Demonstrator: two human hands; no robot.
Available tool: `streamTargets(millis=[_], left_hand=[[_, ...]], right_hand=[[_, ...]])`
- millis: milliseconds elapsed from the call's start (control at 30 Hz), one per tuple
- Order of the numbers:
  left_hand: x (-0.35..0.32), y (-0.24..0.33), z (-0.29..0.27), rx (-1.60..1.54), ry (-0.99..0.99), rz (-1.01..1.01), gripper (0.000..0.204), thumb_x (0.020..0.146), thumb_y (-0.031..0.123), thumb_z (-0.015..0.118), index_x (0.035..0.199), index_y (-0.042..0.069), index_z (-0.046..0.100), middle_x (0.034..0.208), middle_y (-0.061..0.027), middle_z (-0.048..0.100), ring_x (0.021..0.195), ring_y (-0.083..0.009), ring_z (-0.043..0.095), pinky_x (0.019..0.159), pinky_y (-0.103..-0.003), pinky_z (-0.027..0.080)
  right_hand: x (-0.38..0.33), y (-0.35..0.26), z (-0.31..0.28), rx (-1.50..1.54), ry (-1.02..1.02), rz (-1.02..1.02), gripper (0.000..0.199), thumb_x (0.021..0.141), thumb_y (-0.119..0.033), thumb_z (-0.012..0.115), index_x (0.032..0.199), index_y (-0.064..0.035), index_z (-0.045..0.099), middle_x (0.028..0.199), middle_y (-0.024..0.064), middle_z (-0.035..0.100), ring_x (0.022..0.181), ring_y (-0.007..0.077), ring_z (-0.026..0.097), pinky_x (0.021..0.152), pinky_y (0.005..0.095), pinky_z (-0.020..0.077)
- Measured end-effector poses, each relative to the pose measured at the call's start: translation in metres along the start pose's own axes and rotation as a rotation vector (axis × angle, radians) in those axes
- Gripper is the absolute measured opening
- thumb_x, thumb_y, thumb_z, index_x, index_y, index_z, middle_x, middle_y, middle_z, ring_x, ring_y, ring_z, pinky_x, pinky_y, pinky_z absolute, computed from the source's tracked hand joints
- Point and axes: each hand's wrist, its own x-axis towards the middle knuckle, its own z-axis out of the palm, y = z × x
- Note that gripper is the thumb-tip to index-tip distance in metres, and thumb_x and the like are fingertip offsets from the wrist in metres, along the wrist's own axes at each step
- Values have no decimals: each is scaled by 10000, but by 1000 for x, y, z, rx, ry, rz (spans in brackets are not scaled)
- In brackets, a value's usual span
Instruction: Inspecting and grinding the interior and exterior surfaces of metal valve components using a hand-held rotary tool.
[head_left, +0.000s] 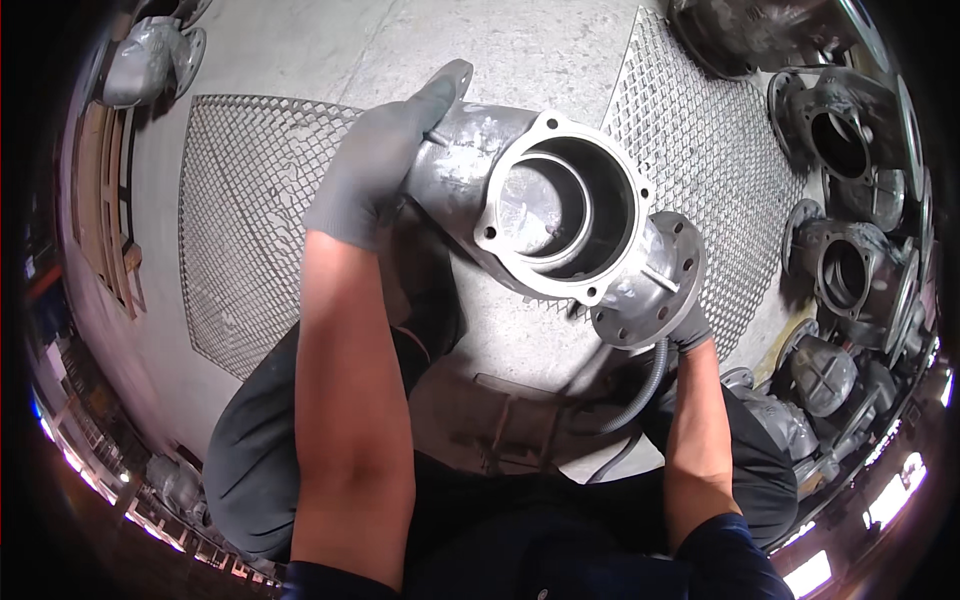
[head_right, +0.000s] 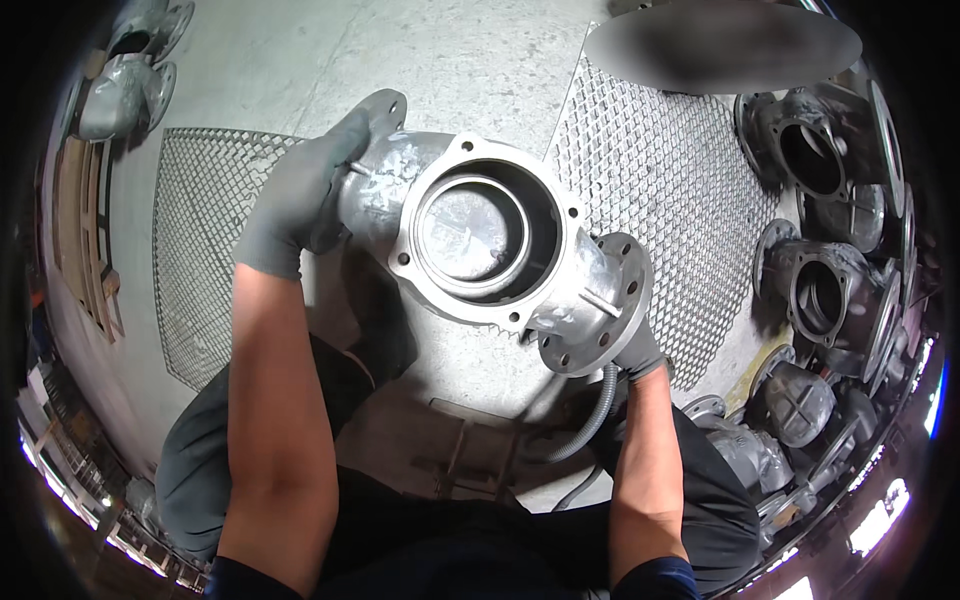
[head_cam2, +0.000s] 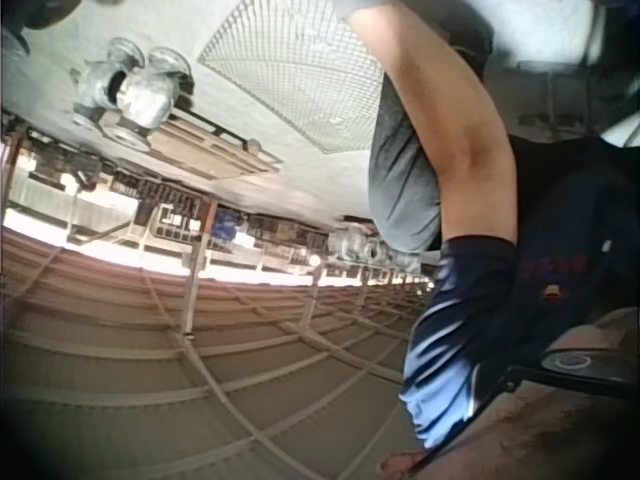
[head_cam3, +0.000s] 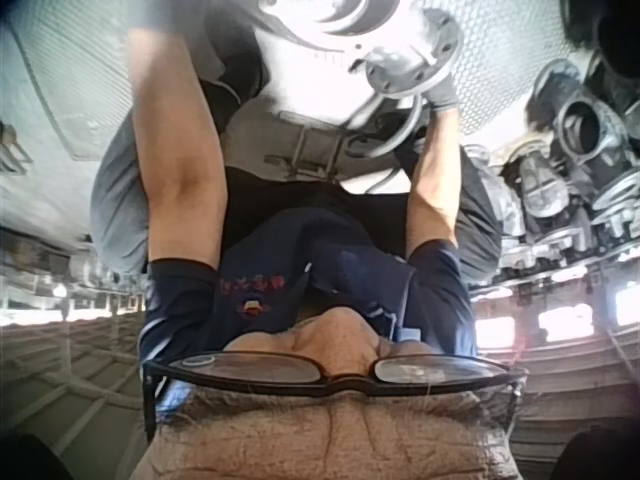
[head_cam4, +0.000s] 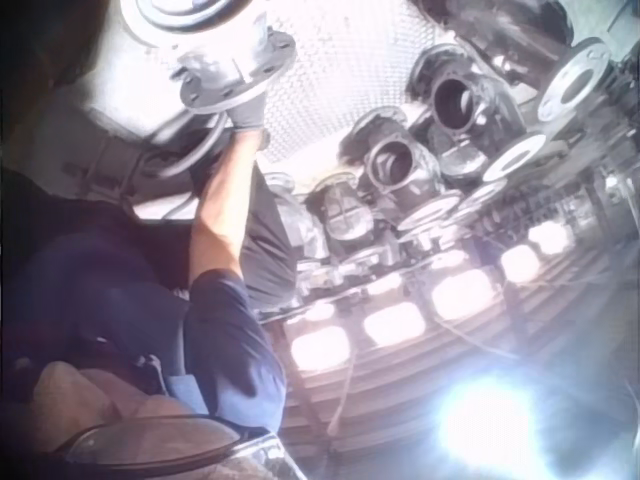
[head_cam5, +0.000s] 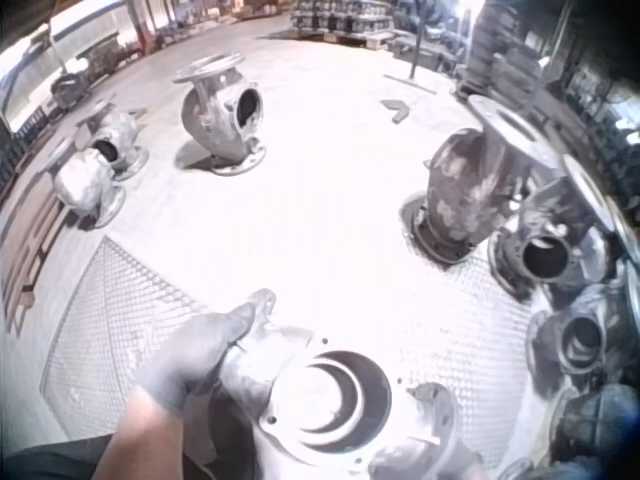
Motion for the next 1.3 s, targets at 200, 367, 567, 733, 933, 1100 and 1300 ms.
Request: streamTargets(millis=[200, 367, 567, 733, 933, 1100, 1300], left_hand=[[7, 10, 16, 46, 80, -63, 559, 1146, 291, 486, 1589, -49, 460, 1559, -172, 576, 1383, -254, 594, 1160, -337, 476], [-1, 18, 16, 85, 135, -65, 558, 1136, 305, 522, 1564, -53, 494, 1504, -177, 618, 1321, -248, 634, 1109, -347, 516], [1, 17, 16, 77, 146, -83, 537, 1147, 273, 497, 1565, -63, 489, 1513, -188, 612, 1328, -246, 633, 1116, -340, 512], [7, 6, 7, 1, 75, 11, 529, 1147, 252, 493, 1572, -64, 480, 1535, -174, 602, 1392, -255, 592, 1174, -336, 467], [5, 1, 3, -41, 54, 32, 556, 1133, 266, 528, 1574, -68, 472, 1548, -167, 595, 1410, -255, 581, 1195, -337, 448], [3, 4, 5, -25, 62, 0, 569, 1125, 270, 544, 1574, -71, 470, 1557, -165, 587, 1414, -255, 578, 1201, -346, 444], [0, 2, 3, 1, 39, 34, 572, 1120, 259, 543, 1581, -70, 461, 1564, -166, 580, 1427, -257, 570, 1213, -348, 432]], right_hand=[[-1, 7, -12, -106, 72, -51, 630, 925, -115, 781, 1499, -1, 546, 1444, 125, 642, 1284, 230, 605, 1115, 392, 510], [5, 4, -8, -64, 63, -42, 615, 926, -113, 779, 1488, 0, 557, 1427, 123, 651, 1272, 229, 612, 1108, 391, 515], [8, -8, -13, -56, 30, -26, 597, 926, -112, 777, 1475, 2, 570, 1407, 121, 662, 1256, 227, 620, 1098, 389, 522], [16, -18, -3, -45, -14, -13, 582, 927, -110, 775, 1464, 3, 581, 1390, 119, 671, 1244, 226, 627, 1090, 388, 527], [22, -19, -2, -15, -61, 22, 564, 928, -109, 772, 1451, 5, 594, 1370, 117, 682, 1229, 225, 635, 1081, 386, 533], [25, -20, 6, 20, -85, 47, 550, 928, -107, 770, 1440, 6, 605, 1353, 115, 692, 1216, 224, 642, 1073, 385, 538], [16, -20, -9, 43, -113, 78, 532, 929, -106, 768, 1427, 7, 618, 1333, 113, 703, 1201, 222, 650, 1064, 383, 545]])
